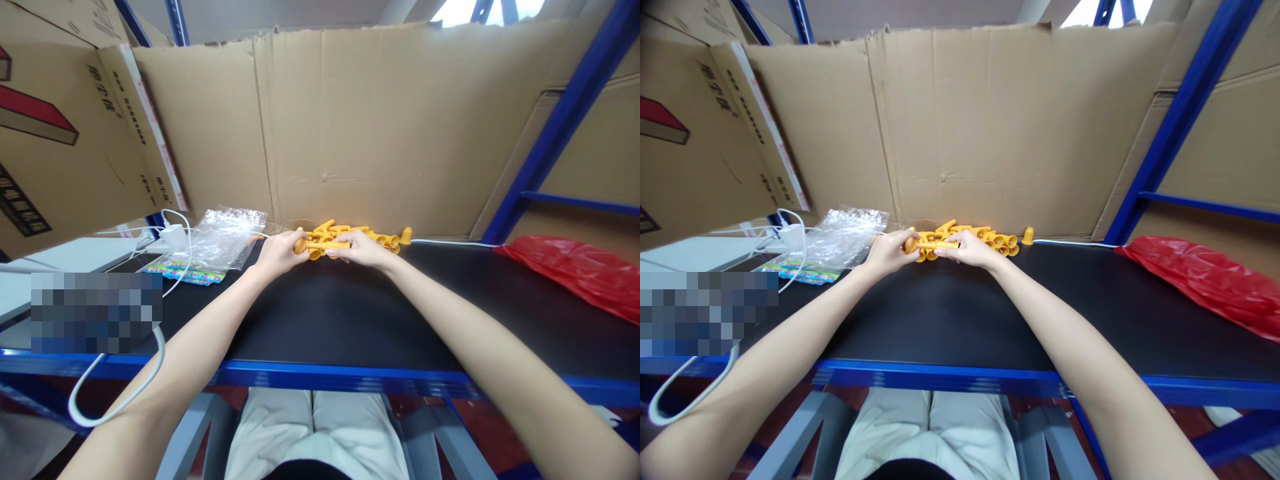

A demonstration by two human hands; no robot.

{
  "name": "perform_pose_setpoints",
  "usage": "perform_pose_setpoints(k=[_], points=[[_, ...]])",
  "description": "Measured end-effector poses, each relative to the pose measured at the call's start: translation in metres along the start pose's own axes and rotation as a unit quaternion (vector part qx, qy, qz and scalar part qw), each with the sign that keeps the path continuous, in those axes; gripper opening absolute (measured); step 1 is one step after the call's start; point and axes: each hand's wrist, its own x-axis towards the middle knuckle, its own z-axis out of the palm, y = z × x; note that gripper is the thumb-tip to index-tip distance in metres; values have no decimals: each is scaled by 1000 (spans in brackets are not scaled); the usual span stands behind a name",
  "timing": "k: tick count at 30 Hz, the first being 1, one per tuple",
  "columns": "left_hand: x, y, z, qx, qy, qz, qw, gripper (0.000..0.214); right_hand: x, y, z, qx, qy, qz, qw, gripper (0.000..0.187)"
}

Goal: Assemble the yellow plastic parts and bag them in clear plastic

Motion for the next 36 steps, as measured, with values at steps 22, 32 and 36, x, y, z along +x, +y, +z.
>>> perform_pose_setpoints(k=[22,32,36], points=[[-8,-46,22,-94,-138,-87,982,64,13,28,11,93,107,4,990,44],[-21,-94,46,51,-261,-250,931,43,14,25,15,-144,229,-116,956,33],[-24,-98,52,83,-259,-291,917,47,24,17,25,-337,142,-125,922,33]])
